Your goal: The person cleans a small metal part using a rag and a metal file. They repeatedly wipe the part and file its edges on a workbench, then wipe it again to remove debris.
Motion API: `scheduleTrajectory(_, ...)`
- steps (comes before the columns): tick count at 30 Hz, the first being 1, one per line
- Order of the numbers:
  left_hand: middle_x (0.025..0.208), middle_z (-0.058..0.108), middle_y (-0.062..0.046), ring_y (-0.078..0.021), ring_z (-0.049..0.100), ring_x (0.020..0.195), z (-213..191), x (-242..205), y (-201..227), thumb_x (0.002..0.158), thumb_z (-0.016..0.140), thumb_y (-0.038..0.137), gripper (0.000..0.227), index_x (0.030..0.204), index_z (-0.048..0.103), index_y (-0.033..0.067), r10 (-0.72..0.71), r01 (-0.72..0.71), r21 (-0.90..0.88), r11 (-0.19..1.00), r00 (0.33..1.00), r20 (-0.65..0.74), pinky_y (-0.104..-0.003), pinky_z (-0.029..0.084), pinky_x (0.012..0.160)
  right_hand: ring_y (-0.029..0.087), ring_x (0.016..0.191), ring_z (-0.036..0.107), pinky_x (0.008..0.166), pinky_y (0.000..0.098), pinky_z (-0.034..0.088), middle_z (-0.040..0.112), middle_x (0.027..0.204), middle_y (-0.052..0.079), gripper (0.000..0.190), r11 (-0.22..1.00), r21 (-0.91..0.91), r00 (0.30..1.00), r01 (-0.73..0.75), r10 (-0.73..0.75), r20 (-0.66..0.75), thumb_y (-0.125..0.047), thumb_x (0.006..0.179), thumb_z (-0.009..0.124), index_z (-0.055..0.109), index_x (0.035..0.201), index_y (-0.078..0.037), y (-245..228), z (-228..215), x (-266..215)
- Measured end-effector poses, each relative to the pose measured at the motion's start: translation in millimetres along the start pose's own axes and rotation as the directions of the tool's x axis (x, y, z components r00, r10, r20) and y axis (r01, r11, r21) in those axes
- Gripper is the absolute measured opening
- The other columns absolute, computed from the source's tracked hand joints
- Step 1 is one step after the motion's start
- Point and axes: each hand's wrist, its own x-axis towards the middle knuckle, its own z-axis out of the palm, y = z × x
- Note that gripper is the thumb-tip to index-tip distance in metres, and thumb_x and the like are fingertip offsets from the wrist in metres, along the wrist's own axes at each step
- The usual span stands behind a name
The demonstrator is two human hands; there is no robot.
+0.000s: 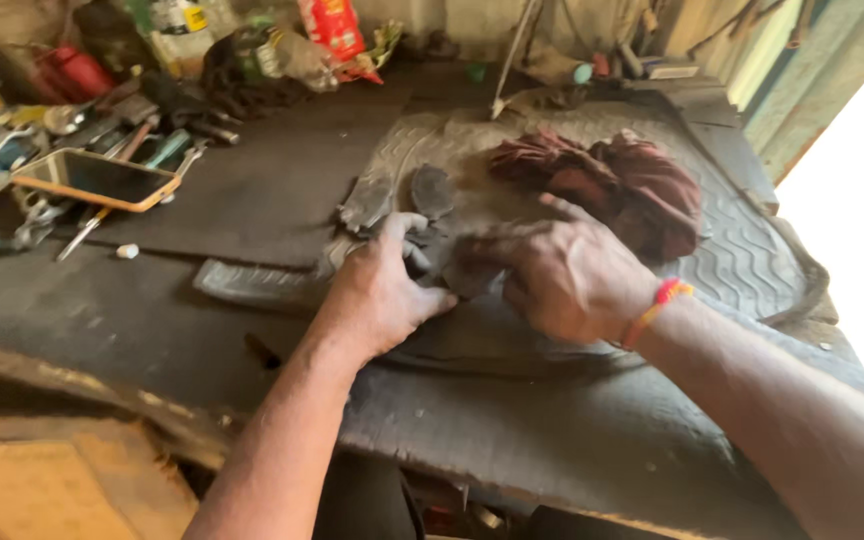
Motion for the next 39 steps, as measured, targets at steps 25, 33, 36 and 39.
scheduleTrajectory(25, 0.104, 0.070, -0.015, -0.0320, 0.069, 0.100, 2.4, 0.5, 12.2, 0.066, 0.091, 0.039, 0.049, 0.101, 0.078, 0.0077, 0.150, -0.147, 0.161, 0.976, 0.989, -0.008, -0.041, 0.055, 0.088, 0.026, 0.126, 0.059, 0.111, 0.0553, 0.027, 0.068, 0.134, 0.010, 0.057, 0.932, -0.073, 0.907, 0.354, -0.361, -0.215, -0.021, 0.078, 0.065, 0.066, 0.135, -0.013, 11.6, 12.8, -13.3)
scheduleTrajectory(33, 0.104, 0.070, -0.016, -0.0339, 0.068, 0.100, 2.4, 2.5, 9.3, 0.063, 0.094, 0.039, 0.050, 0.099, 0.077, 0.0080, 0.109, -0.098, 0.188, 0.977, 0.993, -0.046, -0.042, 0.054, 0.087, 0.023, 0.124, 0.062, 0.109, 0.0442, 0.049, 0.065, 0.137, 0.002, 0.052, 0.995, 0.063, 0.997, -0.072, 0.070, 0.033, -0.028, 0.083, 0.059, 0.063, 0.135, -0.025, 9.4, 0.5, 3.6)
scheduleTrajectory(36, 0.107, 0.072, -0.015, -0.0310, 0.070, 0.101, 4.9, -0.4, 6.7, 0.063, 0.093, 0.035, 0.052, 0.103, 0.074, 0.0081, 0.090, -0.085, 0.150, 0.985, 0.996, -0.028, -0.040, 0.056, 0.088, 0.027, 0.129, 0.057, 0.110, 0.0558, 0.035, 0.063, 0.141, 0.007, 0.053, 1.000, 0.000, 0.996, 0.007, -0.007, -0.086, -0.026, 0.082, 0.065, 0.063, 0.134, -0.016, 12.7, 7.0, 0.9)
scheduleTrajectory(39, 0.106, 0.073, -0.013, -0.0282, 0.070, 0.099, -1.5, 3.6, 4.1, 0.062, 0.092, 0.030, 0.061, 0.113, 0.067, 0.0081, 0.126, -0.122, 0.076, 0.990, 0.991, -0.044, -0.039, 0.055, 0.086, 0.028, 0.132, 0.056, 0.111, 0.0616, 0.027, 0.063, 0.137, 0.009, 0.059, 0.976, -0.059, 0.969, 0.209, -0.215, -0.124, -0.022, 0.075, 0.066, 0.064, 0.134, -0.014, 1.6, 14.2, -3.2)
